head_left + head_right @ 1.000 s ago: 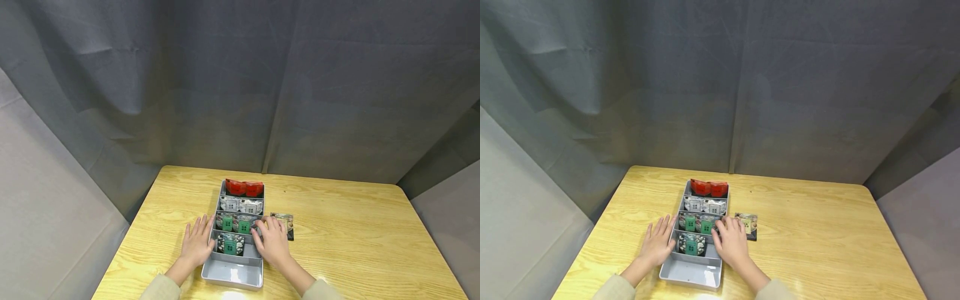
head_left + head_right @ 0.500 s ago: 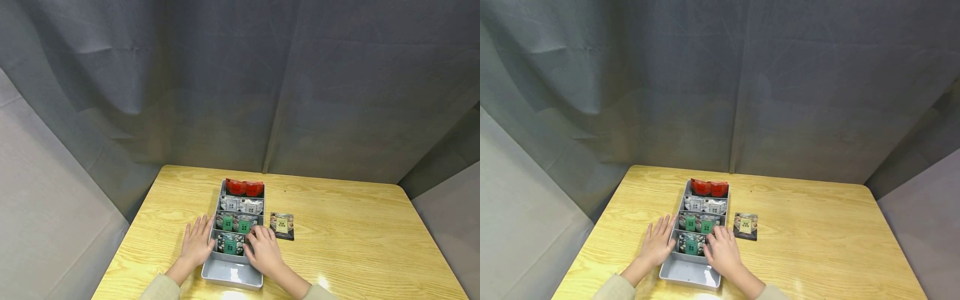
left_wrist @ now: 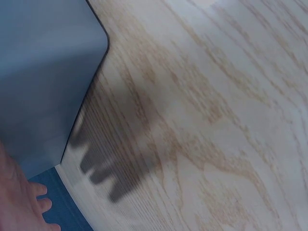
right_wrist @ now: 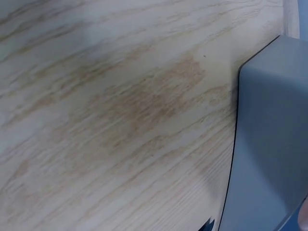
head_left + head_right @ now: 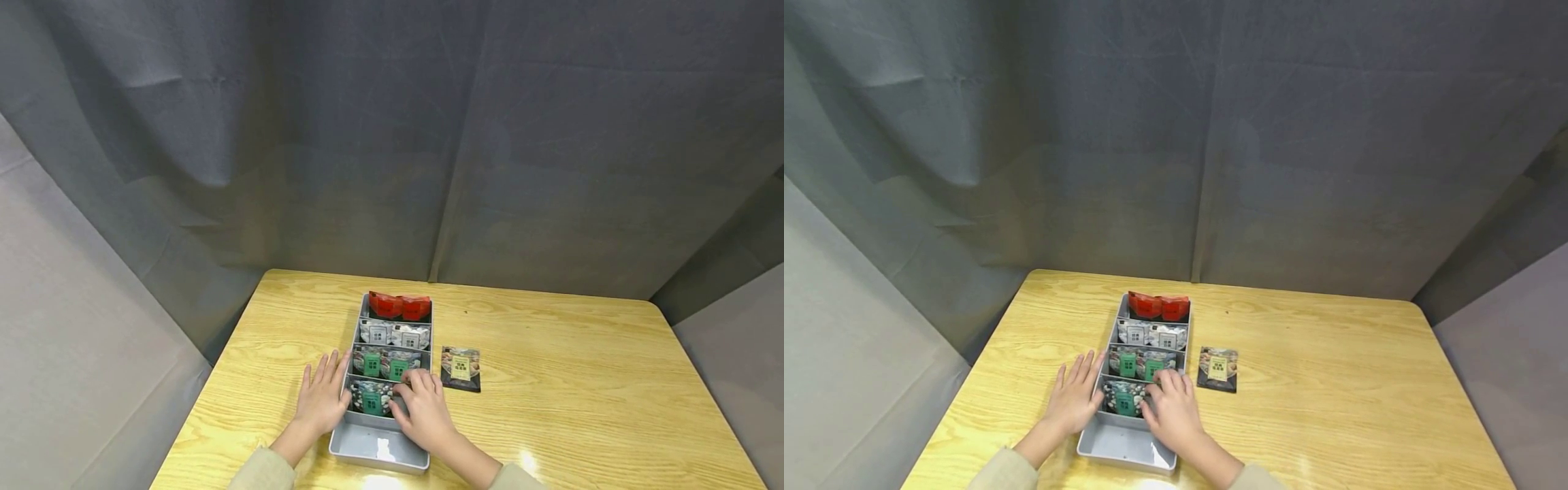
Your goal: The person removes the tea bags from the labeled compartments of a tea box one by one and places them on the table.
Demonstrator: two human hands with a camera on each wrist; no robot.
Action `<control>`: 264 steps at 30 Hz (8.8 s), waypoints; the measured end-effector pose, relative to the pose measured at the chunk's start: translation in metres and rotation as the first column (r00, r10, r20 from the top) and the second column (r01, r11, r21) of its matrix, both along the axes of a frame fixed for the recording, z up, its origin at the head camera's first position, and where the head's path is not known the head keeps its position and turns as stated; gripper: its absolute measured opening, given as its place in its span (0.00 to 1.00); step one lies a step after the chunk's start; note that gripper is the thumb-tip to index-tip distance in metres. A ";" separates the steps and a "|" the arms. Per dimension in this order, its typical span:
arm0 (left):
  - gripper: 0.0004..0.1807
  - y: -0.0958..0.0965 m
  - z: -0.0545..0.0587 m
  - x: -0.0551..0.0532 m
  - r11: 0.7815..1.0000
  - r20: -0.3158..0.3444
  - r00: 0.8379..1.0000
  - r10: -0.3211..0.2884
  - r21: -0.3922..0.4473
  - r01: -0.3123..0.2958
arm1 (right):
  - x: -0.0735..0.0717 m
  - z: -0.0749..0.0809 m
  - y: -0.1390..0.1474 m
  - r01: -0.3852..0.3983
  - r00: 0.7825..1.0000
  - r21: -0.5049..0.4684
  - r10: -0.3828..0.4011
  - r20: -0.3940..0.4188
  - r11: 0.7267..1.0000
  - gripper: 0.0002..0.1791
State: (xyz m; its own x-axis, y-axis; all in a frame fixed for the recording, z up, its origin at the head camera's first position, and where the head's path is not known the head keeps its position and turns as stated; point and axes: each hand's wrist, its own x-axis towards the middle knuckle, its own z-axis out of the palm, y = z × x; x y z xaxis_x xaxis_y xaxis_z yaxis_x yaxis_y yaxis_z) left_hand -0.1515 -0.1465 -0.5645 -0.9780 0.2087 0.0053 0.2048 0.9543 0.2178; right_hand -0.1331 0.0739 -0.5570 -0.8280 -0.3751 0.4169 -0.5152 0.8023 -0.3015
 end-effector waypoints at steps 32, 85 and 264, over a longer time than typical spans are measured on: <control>0.37 0.000 0.002 0.002 1.000 -0.027 1.000 -0.005 0.026 0.006 | -0.025 0.006 0.019 -0.225 0.974 0.066 0.223 0.033 0.972 0.05; 0.38 0.000 0.002 0.001 1.000 -0.008 1.000 0.000 0.013 0.000 | -0.029 0.042 0.186 0.046 0.984 -0.236 -0.084 -0.154 0.971 0.05; 0.37 0.001 0.003 0.001 0.999 0.004 1.000 0.012 0.043 -0.012 | -0.054 0.002 0.007 0.068 0.997 -0.067 -0.066 0.029 0.995 0.09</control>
State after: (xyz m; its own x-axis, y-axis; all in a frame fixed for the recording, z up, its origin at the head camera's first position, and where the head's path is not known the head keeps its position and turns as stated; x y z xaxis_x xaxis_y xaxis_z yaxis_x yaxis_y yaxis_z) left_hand -0.1506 -0.1454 -0.5618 -0.9804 0.1966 0.0104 0.1926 0.9465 0.2590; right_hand -0.1868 0.0806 -0.5554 -0.8614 -0.2902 0.4168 -0.4522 0.8118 -0.3694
